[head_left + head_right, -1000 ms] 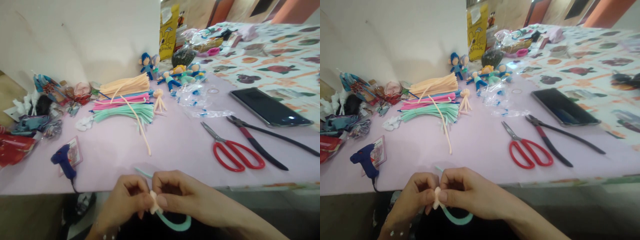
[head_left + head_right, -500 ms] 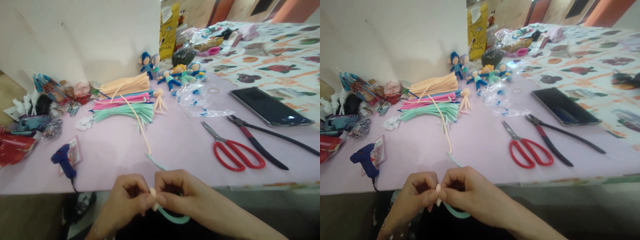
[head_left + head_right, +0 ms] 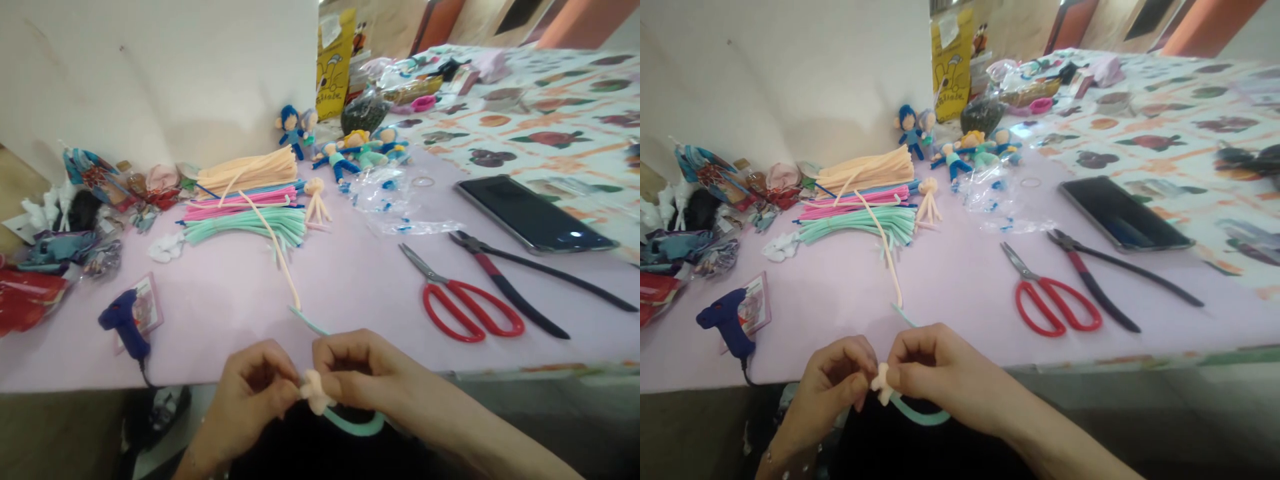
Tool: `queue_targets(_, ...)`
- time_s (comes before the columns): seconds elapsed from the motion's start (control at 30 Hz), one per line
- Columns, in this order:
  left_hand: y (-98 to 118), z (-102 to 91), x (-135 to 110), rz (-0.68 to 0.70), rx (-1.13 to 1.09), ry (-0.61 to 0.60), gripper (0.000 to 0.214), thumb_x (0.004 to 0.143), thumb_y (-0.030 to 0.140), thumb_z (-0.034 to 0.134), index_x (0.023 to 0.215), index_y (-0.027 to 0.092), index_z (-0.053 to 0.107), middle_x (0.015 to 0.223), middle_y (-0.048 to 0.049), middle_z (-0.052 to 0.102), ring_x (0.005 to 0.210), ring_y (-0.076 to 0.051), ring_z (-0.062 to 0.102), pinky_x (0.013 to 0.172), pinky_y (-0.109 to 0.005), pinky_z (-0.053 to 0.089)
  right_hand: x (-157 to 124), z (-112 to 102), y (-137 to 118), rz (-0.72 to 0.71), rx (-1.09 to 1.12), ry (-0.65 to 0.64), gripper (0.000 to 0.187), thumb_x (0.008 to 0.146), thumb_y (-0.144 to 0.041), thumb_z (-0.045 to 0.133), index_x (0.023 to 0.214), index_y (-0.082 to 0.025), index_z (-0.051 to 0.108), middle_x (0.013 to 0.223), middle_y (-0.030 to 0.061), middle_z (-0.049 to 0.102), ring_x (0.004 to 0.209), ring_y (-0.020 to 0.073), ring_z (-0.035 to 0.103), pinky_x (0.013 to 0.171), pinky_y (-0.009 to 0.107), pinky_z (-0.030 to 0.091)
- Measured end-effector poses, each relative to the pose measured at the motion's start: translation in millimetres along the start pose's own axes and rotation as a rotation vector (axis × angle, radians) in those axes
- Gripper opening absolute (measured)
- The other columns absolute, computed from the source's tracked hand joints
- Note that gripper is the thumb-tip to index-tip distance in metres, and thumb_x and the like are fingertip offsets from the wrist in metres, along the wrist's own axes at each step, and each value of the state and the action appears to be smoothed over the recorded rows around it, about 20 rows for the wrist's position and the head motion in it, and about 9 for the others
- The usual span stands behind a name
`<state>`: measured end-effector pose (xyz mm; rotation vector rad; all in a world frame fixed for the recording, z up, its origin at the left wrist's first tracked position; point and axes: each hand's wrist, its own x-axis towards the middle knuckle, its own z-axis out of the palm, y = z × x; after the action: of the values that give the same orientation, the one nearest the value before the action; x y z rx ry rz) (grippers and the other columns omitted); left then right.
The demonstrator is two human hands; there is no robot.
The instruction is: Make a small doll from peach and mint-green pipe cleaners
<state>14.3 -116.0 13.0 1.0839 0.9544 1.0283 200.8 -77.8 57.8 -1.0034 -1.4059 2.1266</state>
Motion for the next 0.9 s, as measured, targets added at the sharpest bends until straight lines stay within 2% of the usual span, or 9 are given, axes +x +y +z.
queue_targets(0.07, -5, -2.5, 1, 0.078, 0.011, -0.028, 0.020, 0.073, 0.032, 0.076, 0.072, 0.016, 0.065, 0.074, 0.0000, 0.055, 0.063, -0.009, 0.048, 0.056, -0.021, 0.038, 0, -2, 0, 0.007, 0.044, 0.017, 0.023, 0.066, -0.033, 0.065, 0.058, -0.015, 0.055, 0.050, -0.0050, 0.045, 0.045, 0.0045, 0.032, 0.041, 0.018, 0.019)
queue_targets(0.17, -14, -1.7, 1, 0.122, -0.052, -0.127, 0.017, 0.072, 0.027, 0.078, 0.081, 0.019, 0.066, 0.089, -0.0021, 0.058, 0.076, -0.013, 0.054, 0.067, -0.024, 0.042, 1, -2, 1, 0.016, 0.106, 0.074, 0.023, 0.064, -0.032, 0.066, 0.056, -0.016, 0.052, 0.051, -0.0042, 0.048, 0.046, 0.0048, 0.034, 0.042, 0.018, 0.022)
queue_targets(0.23, -19, 2.2, 0, 0.129, -0.103, -0.113, 0.020, 0.071, 0.022, 0.079, 0.085, 0.021, 0.064, 0.092, -0.0018, 0.061, 0.080, -0.014, 0.058, 0.068, -0.024, 0.044, 4, -2, 3, 0.019, 0.133, 0.080, 0.022, 0.063, -0.032, 0.066, 0.055, -0.016, 0.053, 0.050, -0.0045, 0.048, 0.046, 0.0051, 0.035, 0.042, 0.018, 0.022)
queue_targets(0.43, -24, 14.9, 0, 0.171, -0.131, 0.062, 0.017, 0.071, 0.015, 0.078, 0.078, 0.021, 0.064, 0.076, 0.0025, 0.065, 0.071, -0.010, 0.062, 0.063, -0.019, 0.048, 8, -5, 4, 0.003, 0.068, 0.078, 0.023, 0.063, -0.032, 0.066, 0.053, -0.015, 0.057, 0.048, -0.0045, 0.049, 0.048, 0.0054, 0.037, 0.047, 0.020, 0.023)
queue_targets(0.6, -24, 13.5, 5, 0.252, -0.037, 0.081, 0.011, 0.069, 0.014, 0.079, 0.071, 0.018, 0.069, 0.072, 0.0000, 0.066, 0.065, -0.010, 0.061, 0.058, -0.019, 0.049, 6, -9, 4, 0.032, 0.050, -0.003, 0.031, 0.062, -0.041, 0.073, 0.054, -0.014, 0.062, 0.046, -0.0043, 0.049, 0.046, 0.0058, 0.038, 0.045, 0.020, 0.024)
queue_targets(0.7, -24, 12.0, 6, 0.299, 0.003, 0.097, 0.009, 0.070, 0.012, 0.078, 0.069, 0.018, 0.071, 0.070, -0.0005, 0.067, 0.063, -0.010, 0.061, 0.058, -0.019, 0.049, 7, -8, 5, 0.043, 0.088, -0.008, 0.032, 0.061, -0.042, 0.076, 0.053, -0.014, 0.061, 0.045, -0.0044, 0.050, 0.043, 0.0053, 0.038, 0.043, 0.020, 0.023)
queue_targets(0.9, -26, 12.7, 7, 0.320, -0.009, 0.130, 0.012, 0.066, 0.011, 0.080, 0.066, 0.019, 0.072, 0.067, -0.0003, 0.069, 0.059, -0.010, 0.063, 0.055, -0.018, 0.049, 10, -3, 8, 0.040, 0.134, -0.021, 0.026, 0.059, -0.034, 0.072, 0.052, -0.015, 0.056, 0.040, -0.0066, 0.045, 0.039, 0.0033, 0.032, 0.038, 0.019, 0.016)
